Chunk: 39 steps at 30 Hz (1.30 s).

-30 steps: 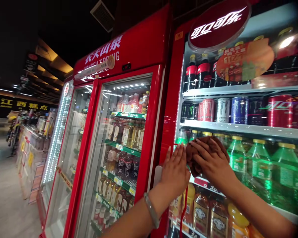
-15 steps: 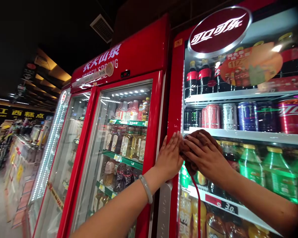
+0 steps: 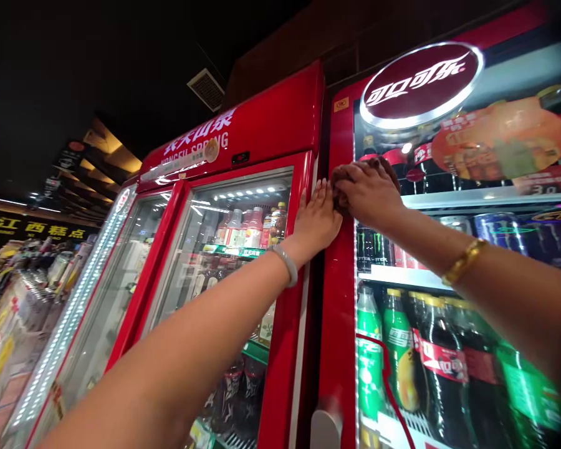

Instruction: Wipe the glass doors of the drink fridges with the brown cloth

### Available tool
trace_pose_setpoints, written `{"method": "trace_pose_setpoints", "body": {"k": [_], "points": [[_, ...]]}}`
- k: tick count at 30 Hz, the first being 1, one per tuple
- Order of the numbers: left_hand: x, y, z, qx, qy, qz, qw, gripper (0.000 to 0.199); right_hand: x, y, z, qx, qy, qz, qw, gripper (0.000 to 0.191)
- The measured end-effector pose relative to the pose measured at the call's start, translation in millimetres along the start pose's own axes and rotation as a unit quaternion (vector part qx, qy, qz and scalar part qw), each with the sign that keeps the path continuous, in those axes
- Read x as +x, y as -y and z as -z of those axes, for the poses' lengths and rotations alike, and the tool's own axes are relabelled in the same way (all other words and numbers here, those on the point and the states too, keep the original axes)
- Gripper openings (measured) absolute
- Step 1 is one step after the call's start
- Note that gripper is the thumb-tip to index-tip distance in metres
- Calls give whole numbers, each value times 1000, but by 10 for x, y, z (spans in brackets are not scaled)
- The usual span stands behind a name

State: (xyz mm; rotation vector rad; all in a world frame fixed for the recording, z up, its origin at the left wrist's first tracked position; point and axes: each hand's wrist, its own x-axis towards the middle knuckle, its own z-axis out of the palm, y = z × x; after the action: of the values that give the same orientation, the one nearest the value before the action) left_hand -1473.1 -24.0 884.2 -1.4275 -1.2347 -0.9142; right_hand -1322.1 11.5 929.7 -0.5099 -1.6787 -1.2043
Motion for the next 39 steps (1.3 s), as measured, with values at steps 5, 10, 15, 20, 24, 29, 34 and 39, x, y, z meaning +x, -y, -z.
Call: {"method": "trace_pose_setpoints", "body": {"k": [5,10,15,20,24,29,34,39], "points": [[490,238,128,29,-24,0,999,70,400,-59,23,-12,15,-59,998,49],[519,357,63,31,-76,-18,996,70,91,96,24,-31,5,-22,999,53],[643,384,30,31,-77,-28,996,70,335,93,13,-54,14,-47,997,49],[742,436,6,15,-94,-33,995,73,848,-27,-127,-59,-31,-121,990,53],[700,451,-37,3,-112,-24,993,75,774,91,-207,-65,-48,-161,984,54],[634,476,-38,18,-107,-67,992,69,284,401,-202,-92,-46,-146,984,54],[622,471,-4,9,-100,-63,993,67,384,413,-198,-111,-41,-143,983,53],[624,466,12,-27,-80,-40,996,70,756,354,-239,-108,-19,-194,975,51]]}}
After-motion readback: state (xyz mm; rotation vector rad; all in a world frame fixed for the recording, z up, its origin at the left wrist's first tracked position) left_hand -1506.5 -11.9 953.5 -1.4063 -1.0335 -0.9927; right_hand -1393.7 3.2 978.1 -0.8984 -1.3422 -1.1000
